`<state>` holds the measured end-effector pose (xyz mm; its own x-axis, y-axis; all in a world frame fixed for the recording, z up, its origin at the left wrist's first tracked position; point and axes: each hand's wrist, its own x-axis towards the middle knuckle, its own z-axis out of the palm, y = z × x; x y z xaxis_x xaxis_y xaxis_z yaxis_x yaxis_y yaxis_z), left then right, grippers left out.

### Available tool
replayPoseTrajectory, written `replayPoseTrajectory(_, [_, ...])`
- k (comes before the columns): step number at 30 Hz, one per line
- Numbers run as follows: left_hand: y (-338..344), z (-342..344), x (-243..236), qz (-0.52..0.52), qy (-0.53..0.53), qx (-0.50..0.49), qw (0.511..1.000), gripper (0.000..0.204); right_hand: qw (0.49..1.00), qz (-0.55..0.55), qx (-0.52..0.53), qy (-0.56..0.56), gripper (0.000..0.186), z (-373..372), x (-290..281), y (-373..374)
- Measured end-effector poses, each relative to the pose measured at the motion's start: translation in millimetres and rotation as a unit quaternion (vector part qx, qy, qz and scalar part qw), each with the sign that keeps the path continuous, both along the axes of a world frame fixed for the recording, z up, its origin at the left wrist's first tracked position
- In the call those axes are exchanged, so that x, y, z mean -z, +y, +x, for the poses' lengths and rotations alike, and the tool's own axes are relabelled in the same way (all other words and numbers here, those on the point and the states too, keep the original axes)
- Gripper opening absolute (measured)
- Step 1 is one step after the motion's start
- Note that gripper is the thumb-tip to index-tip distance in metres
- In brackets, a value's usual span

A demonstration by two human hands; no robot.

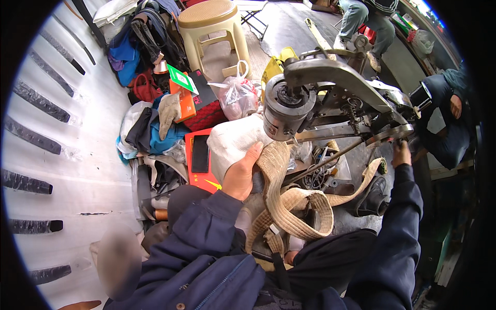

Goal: The person operates a manual sewing machine to stitch a beige woven strap. They guide the strap under the presser foot, turn the handwheel to advance the needle, and repeatedly adjust the fabric to maintain alignment. The person also uses a white cloth to wipe the machine's needle area during operation.

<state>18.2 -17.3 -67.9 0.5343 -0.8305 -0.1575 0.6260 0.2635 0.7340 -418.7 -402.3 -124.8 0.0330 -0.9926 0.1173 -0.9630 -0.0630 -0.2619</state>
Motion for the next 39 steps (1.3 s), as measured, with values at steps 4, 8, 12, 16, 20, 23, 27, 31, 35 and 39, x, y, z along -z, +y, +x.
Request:
replayPoseTrajectory(4, [-0.2,3.1,0.3,0.018,0.012,0.014,1.0,0.029,0.997,0.031,-0.064,-0.026,0.039,47.0,57.9,56.2])
replayPoseTrajectory(8, [-1.4,7.5,4.9,0.017,-0.001,0.025,1.0,0.028,0.837,0.252,0.192,-0.447,0.045,111.6,28.1,132.3])
replayPoseTrajectory(12, [-1.1,12.1,5.4,0.027,-0.024,0.032,0.999,0.028,0.787,0.319,-0.121,-0.514,0.056,218.6,-12.1,228.9])
replayPoseTrajectory(16, [1.0,16.2,-4.3,0.022,-0.088,0.047,0.995,0.03,0.735,0.269,-0.297,-0.547,0.039,293.1,-48.9,283.3])
replayPoseTrajectory(20, [-1.3,25.0,-13.0,0.018,-0.101,0.054,0.993,0.028,0.7,0.375,-0.228,-0.564,0.036,311.5,-62.1,294.8])
replayPoseTrajectory(23, [-3.0,33.2,-12.3,0.06,-0.01,0.072,0.996,0.025,0.622,0.484,-0.197,-0.583,0.027,313.0,-60.5,291.1])
replayPoseTrajectory(27, [-6.2,40.7,-5.4,0.046,-0.009,0.074,0.996,0.026,0.549,0.569,-0.174,-0.587,0.027,311.3,-58.7,277.5])
replayPoseTrajectory(31, [-6.4,41.4,-1.3,0.036,-0.062,0.061,0.996,0.03,0.539,0.58,-0.173,-0.586,0.03,313.8,-57.6,274.3])
replayPoseTrajectory(35, [4.6,48.0,-8.0,0.047,-0.08,0.038,0.995,0.036,0.565,0.541,-0.215,-0.585,0.033,321.6,-57.8,279.9])
replayPoseTrajectory(39, [29.5,55.8,-17.8,0.096,-0.107,0.157,0.977,0.047,0.581,0.518,-0.206,-0.593,0.034,323.5,-60.2,285.6])
